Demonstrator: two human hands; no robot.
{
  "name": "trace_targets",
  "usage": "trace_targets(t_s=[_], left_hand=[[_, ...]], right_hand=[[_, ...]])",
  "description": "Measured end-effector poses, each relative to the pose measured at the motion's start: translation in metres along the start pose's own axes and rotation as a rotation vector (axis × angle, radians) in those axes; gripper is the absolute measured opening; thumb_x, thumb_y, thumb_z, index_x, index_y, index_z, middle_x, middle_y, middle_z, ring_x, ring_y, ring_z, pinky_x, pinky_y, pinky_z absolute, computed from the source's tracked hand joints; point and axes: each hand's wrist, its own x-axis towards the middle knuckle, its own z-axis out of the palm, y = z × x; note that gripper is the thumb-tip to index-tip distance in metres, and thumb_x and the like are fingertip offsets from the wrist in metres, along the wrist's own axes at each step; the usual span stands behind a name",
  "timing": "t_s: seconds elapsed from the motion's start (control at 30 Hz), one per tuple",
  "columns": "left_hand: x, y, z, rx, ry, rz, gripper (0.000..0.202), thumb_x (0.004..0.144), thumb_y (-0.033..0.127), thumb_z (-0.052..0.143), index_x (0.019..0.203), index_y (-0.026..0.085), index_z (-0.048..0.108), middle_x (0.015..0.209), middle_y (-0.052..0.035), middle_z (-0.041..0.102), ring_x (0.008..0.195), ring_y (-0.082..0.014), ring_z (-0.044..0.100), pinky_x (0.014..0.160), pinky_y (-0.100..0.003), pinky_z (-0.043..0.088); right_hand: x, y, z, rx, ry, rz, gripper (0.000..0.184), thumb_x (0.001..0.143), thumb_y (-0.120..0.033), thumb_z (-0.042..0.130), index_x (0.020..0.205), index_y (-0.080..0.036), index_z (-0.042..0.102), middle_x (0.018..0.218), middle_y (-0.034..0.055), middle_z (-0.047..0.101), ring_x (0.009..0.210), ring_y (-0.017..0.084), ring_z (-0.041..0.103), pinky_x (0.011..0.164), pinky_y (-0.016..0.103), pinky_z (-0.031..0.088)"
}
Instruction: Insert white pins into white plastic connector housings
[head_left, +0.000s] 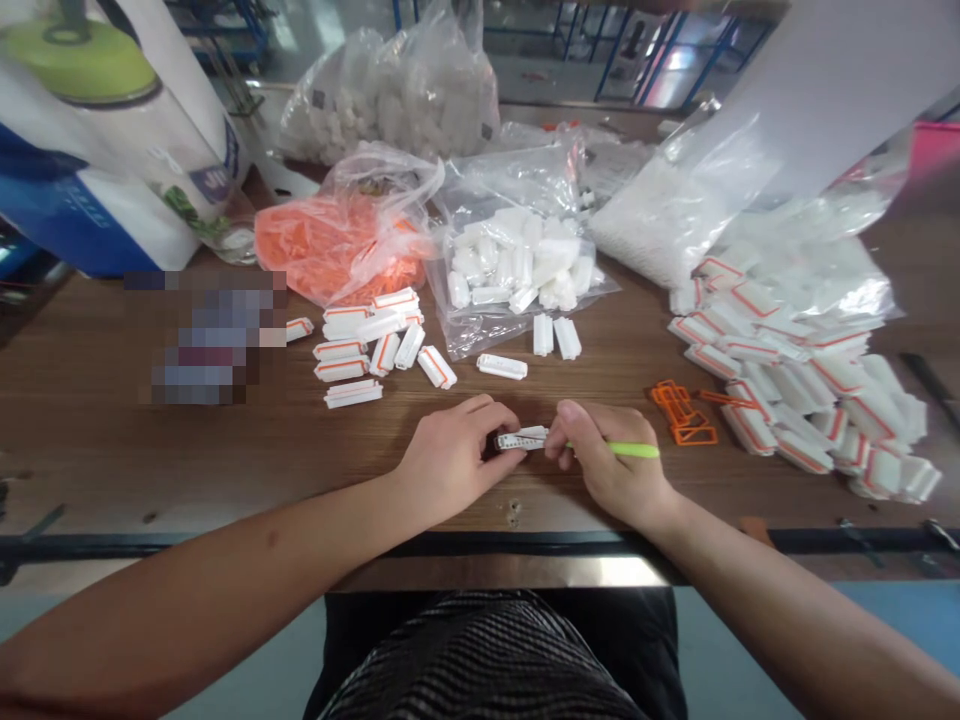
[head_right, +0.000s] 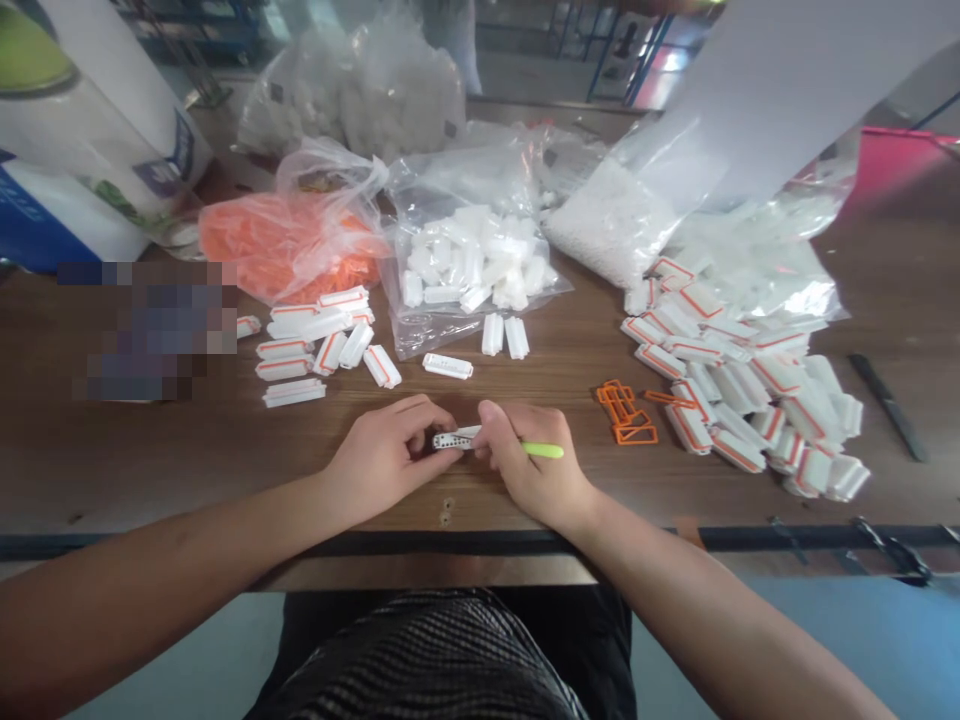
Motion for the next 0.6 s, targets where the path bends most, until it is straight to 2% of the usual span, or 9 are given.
trace_targets(t_s=[0.1, 0.2, 0.3, 0.4, 0.5, 0.6], left_hand=[[0.0, -0.001, -0.002, 0.044, -0.027, 0.029, 0.02, 0.087, 0.027, 0.065, 0.106, 0.02, 0.067, 0.084, 0.0009, 0.061, 0.063, -0.0114, 0.053, 0.062, -0.026, 0.043], [-0.001, -0.001, -0.002, 0.096, -0.043, 0.065, 0.023, 0.09, 0.027, 0.06, 0.112, 0.024, 0.067, 0.093, -0.0002, 0.063, 0.065, -0.0112, 0.056, 0.064, -0.026, 0.046], [-0.002, 0.001, -0.001, 0.179, -0.071, 0.075, 0.022, 0.091, 0.028, 0.059, 0.111, 0.025, 0.067, 0.1, -0.0005, 0.063, 0.068, -0.0119, 0.058, 0.064, -0.026, 0.047], [0.0, 0.004, -0.001, 0.248, -0.11, 0.07, 0.022, 0.093, 0.031, 0.058, 0.112, 0.024, 0.067, 0.104, -0.0017, 0.063, 0.076, -0.0151, 0.061, 0.067, -0.028, 0.049], [0.001, 0.004, -0.001, 0.259, -0.106, 0.084, 0.021, 0.095, 0.031, 0.056, 0.111, 0.024, 0.066, 0.104, -0.0026, 0.063, 0.089, -0.0194, 0.063, 0.075, -0.032, 0.05], [0.002, 0.001, -0.003, 0.228, -0.087, 0.085, 0.022, 0.095, 0.03, 0.054, 0.112, 0.023, 0.066, 0.103, -0.0036, 0.063, 0.094, -0.0208, 0.062, 0.081, -0.034, 0.05]], right_hand=[[0.004, -0.004, -0.017, 0.016, 0.057, 0.004, 0.046, 0.1, -0.039, 0.045, 0.062, -0.019, 0.063, 0.055, -0.0007, 0.062, 0.045, 0.009, 0.056, 0.046, 0.022, 0.042], [0.014, -0.002, -0.047, -0.21, 0.119, -0.001, 0.038, 0.096, -0.04, 0.055, 0.064, -0.02, 0.061, 0.062, 0.0007, 0.064, 0.055, 0.012, 0.058, 0.052, 0.026, 0.042], [0.027, 0.009, -0.075, -0.669, -0.03, -0.069, 0.02, 0.092, -0.031, 0.058, 0.08, -0.02, 0.068, 0.08, 0.0044, 0.069, 0.071, 0.017, 0.062, 0.062, 0.029, 0.041], [0.038, 0.026, -0.09, -1.083, -0.171, -0.041, 0.021, 0.092, -0.021, 0.052, 0.087, -0.018, 0.072, 0.09, 0.0097, 0.069, 0.079, 0.022, 0.062, 0.056, 0.031, 0.034], [0.043, 0.038, -0.095, -1.22, -0.301, -0.055, 0.028, 0.088, -0.009, 0.048, 0.098, -0.016, 0.073, 0.097, 0.0121, 0.07, 0.093, 0.025, 0.061, 0.059, 0.031, 0.035], [0.041, 0.043, -0.105, -1.154, -0.278, -0.045, 0.037, 0.086, -0.007, 0.048, 0.113, -0.017, 0.071, 0.104, 0.0107, 0.072, 0.101, 0.025, 0.061, 0.067, 0.031, 0.042]])
